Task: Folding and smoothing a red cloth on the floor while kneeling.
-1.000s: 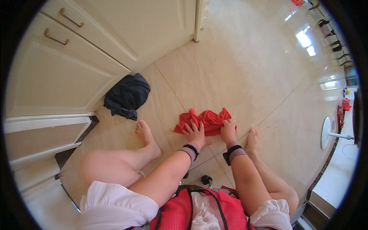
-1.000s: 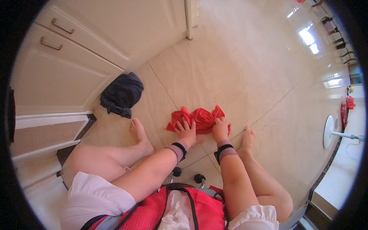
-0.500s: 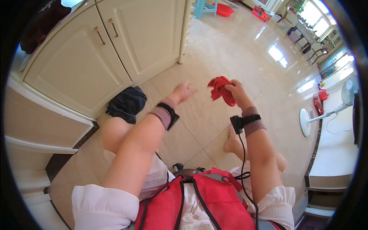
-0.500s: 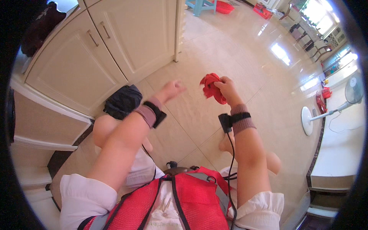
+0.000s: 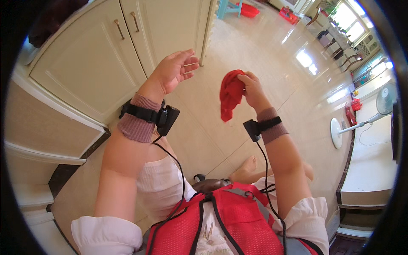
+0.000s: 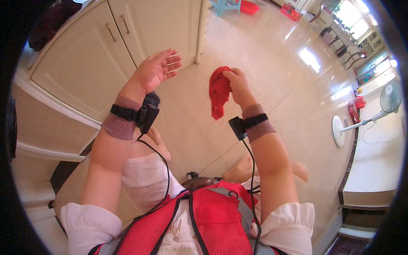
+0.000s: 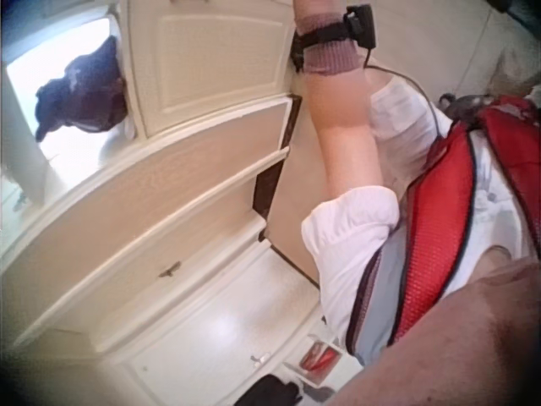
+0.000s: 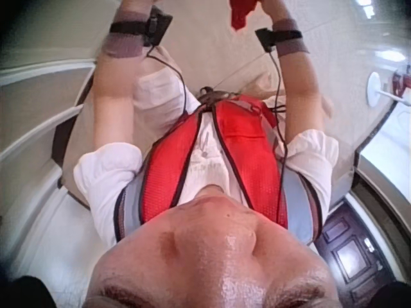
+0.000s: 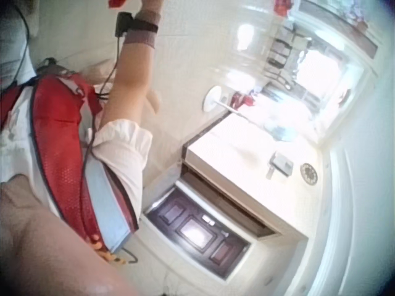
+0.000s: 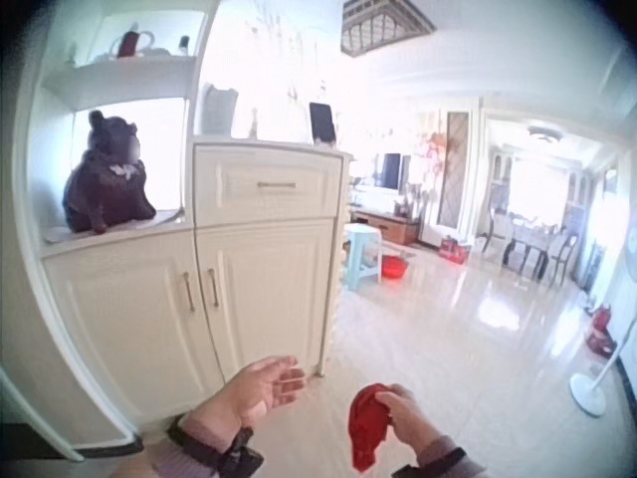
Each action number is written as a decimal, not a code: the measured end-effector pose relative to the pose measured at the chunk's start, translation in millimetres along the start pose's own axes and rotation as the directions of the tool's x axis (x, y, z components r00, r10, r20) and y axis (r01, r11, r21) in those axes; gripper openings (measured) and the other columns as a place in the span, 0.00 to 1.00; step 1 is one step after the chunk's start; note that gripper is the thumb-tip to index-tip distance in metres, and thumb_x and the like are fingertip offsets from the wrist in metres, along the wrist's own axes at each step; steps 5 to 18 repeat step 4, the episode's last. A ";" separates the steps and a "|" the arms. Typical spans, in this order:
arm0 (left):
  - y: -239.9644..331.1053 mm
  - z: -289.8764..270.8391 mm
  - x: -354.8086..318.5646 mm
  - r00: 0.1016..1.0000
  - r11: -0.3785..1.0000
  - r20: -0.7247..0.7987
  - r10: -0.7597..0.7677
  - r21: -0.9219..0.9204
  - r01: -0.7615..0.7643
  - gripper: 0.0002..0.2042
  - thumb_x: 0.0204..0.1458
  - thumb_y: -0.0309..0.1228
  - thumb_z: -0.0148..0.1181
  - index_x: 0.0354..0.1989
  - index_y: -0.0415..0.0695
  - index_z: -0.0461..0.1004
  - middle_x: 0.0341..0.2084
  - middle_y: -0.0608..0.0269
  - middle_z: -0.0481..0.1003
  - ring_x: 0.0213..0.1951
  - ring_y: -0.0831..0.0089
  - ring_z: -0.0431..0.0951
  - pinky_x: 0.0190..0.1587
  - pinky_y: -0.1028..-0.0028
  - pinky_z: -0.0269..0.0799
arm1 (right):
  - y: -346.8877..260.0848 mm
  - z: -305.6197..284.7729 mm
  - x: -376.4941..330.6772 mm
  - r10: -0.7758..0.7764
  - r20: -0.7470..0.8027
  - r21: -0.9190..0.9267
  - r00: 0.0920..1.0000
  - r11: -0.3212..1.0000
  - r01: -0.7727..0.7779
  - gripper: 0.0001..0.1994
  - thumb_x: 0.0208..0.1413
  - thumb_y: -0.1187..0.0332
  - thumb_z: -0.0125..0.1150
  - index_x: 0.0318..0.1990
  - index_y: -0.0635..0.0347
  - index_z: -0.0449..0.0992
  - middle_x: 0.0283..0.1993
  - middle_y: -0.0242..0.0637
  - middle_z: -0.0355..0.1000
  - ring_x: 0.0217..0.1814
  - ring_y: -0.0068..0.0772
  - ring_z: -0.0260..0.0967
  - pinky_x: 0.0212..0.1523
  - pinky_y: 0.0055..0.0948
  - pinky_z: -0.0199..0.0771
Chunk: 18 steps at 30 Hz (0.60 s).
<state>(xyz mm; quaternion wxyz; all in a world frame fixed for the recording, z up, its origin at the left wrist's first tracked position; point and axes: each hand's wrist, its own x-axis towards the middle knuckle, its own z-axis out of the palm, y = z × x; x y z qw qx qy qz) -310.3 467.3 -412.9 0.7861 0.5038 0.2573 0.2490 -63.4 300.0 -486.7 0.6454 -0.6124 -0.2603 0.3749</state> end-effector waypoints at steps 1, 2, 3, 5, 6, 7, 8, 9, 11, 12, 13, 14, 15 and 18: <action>-4.8 -6.6 0.9 0.991 0.995 -0.092 -0.095 0.007 0.096 0.22 0.65 0.44 0.62 0.61 0.45 0.72 0.54 0.60 0.77 0.56 0.68 0.78 0.55 0.65 0.73 | 22.8 11.8 10.6 -0.035 0.011 0.006 0.999 0.999 0.034 0.14 0.61 0.64 0.65 0.49 0.65 0.77 0.40 0.39 0.79 0.39 0.32 0.76 0.39 0.33 0.78; -7.2 -11.2 -1.7 0.987 0.993 -0.107 -0.117 0.002 0.118 0.22 0.65 0.44 0.62 0.61 0.45 0.72 0.54 0.60 0.77 0.56 0.68 0.78 0.55 0.65 0.73 | 45.8 22.4 14.7 0.018 0.022 -0.101 1.000 0.995 -0.015 0.15 0.60 0.64 0.66 0.49 0.65 0.78 0.41 0.39 0.79 0.40 0.32 0.76 0.40 0.33 0.78; -6.7 -12.6 0.4 0.996 0.998 -0.085 -0.040 0.049 0.044 0.22 0.65 0.44 0.62 0.62 0.45 0.72 0.55 0.60 0.77 0.56 0.68 0.78 0.56 0.66 0.73 | 63.7 31.7 21.9 0.062 0.028 -0.209 0.998 0.976 -0.054 0.16 0.59 0.63 0.67 0.49 0.65 0.78 0.41 0.39 0.79 0.40 0.32 0.76 0.41 0.33 0.78; -5.9 -14.2 2.3 0.998 0.995 -0.059 0.037 0.095 -0.031 0.22 0.65 0.44 0.61 0.62 0.45 0.72 0.55 0.60 0.77 0.57 0.67 0.77 0.57 0.66 0.72 | 74.0 29.5 28.7 0.079 0.029 -0.209 0.996 0.975 -0.071 0.16 0.59 0.63 0.67 0.49 0.65 0.78 0.41 0.39 0.79 0.40 0.32 0.76 0.41 0.33 0.78; -5.9 -14.2 2.3 0.998 0.995 -0.059 0.037 0.095 -0.031 0.22 0.65 0.44 0.61 0.62 0.45 0.72 0.55 0.60 0.77 0.57 0.67 0.77 0.57 0.66 0.72 | 74.0 29.5 28.7 0.079 0.029 -0.209 0.996 0.975 -0.071 0.16 0.59 0.63 0.67 0.49 0.65 0.78 0.41 0.39 0.79 0.40 0.32 0.76 0.41 0.33 0.78; -5.9 -14.2 2.3 0.998 0.995 -0.059 0.037 0.095 -0.031 0.22 0.65 0.44 0.61 0.62 0.45 0.72 0.55 0.60 0.77 0.57 0.67 0.77 0.57 0.66 0.72 | 74.0 29.5 28.7 0.079 0.029 -0.209 0.996 0.975 -0.071 0.16 0.59 0.63 0.67 0.49 0.65 0.78 0.41 0.39 0.79 0.40 0.32 0.76 0.41 0.33 0.78; -5.9 -14.2 2.3 0.998 0.995 -0.059 0.037 0.095 -0.031 0.22 0.65 0.44 0.61 0.62 0.45 0.72 0.55 0.60 0.77 0.57 0.67 0.77 0.57 0.66 0.72 | 74.0 29.5 28.7 0.079 0.029 -0.209 0.996 0.975 -0.071 0.16 0.59 0.63 0.67 0.49 0.65 0.78 0.41 0.39 0.79 0.40 0.32 0.76 0.41 0.33 0.78; -5.9 -14.2 2.3 0.998 0.995 -0.059 0.037 0.095 -0.031 0.22 0.65 0.44 0.61 0.62 0.45 0.72 0.55 0.60 0.77 0.57 0.67 0.77 0.57 0.66 0.72 | 74.0 29.5 28.7 0.079 0.029 -0.209 0.996 0.975 -0.071 0.16 0.59 0.63 0.67 0.49 0.65 0.78 0.41 0.39 0.79 0.40 0.32 0.76 0.41 0.33 0.78; -5.9 -14.2 2.3 0.998 0.995 -0.059 0.037 0.095 -0.031 0.22 0.65 0.44 0.61 0.62 0.45 0.72 0.55 0.60 0.77 0.57 0.67 0.77 0.57 0.66 0.72 | 74.0 29.5 28.7 0.079 0.029 -0.209 0.996 0.975 -0.071 0.16 0.59 0.63 0.67 0.49 0.65 0.78 0.41 0.39 0.79 0.40 0.32 0.76 0.41 0.33 0.78; -5.9 -14.2 2.3 0.998 0.995 -0.059 0.037 0.095 -0.031 0.22 0.65 0.44 0.61 0.62 0.45 0.72 0.55 0.60 0.77 0.57 0.67 0.77 0.57 0.66 0.72 | 74.0 29.5 28.7 0.079 0.029 -0.209 0.996 0.975 -0.071 0.16 0.59 0.63 0.67 0.49 0.65 0.78 0.41 0.39 0.79 0.40 0.32 0.76 0.41 0.33 0.78; -5.9 -14.2 2.3 0.998 0.995 -0.059 0.037 0.095 -0.031 0.22 0.65 0.44 0.61 0.62 0.45 0.72 0.55 0.60 0.77 0.57 0.67 0.77 0.57 0.66 0.72 | 74.0 29.5 28.7 0.079 0.029 -0.209 0.996 0.975 -0.071 0.16 0.59 0.63 0.67 0.49 0.65 0.78 0.41 0.39 0.79 0.40 0.32 0.76 0.41 0.33 0.78; -5.9 -14.2 2.3 0.998 0.995 -0.059 0.037 0.095 -0.031 0.22 0.65 0.44 0.61 0.62 0.45 0.72 0.55 0.60 0.77 0.57 0.67 0.77 0.57 0.66 0.72 | 74.0 29.5 28.7 0.079 0.029 -0.209 0.996 0.975 -0.071 0.16 0.59 0.63 0.67 0.49 0.65 0.78 0.41 0.39 0.79 0.40 0.32 0.76 0.41 0.33 0.78; -5.9 -14.2 2.3 0.998 0.995 -0.059 0.037 0.095 -0.031 0.22 0.65 0.44 0.61 0.62 0.45 0.72 0.55 0.60 0.77 0.57 0.67 0.77 0.57 0.66 0.72 | 74.0 29.5 28.7 0.079 0.029 -0.209 0.996 0.975 -0.071 0.16 0.59 0.63 0.67 0.49 0.65 0.78 0.41 0.39 0.79 0.40 0.32 0.76 0.41 0.33 0.78; -5.9 -14.2 2.3 0.998 0.995 -0.059 0.037 0.095 -0.031 0.22 0.65 0.44 0.61 0.62 0.45 0.72 0.55 0.60 0.77 0.57 0.67 0.77 0.57 0.66 0.72 | 74.0 29.5 28.7 0.079 0.029 -0.209 0.996 0.975 -0.071 0.16 0.59 0.63 0.67 0.49 0.65 0.78 0.41 0.39 0.79 0.40 0.32 0.76 0.41 0.33 0.78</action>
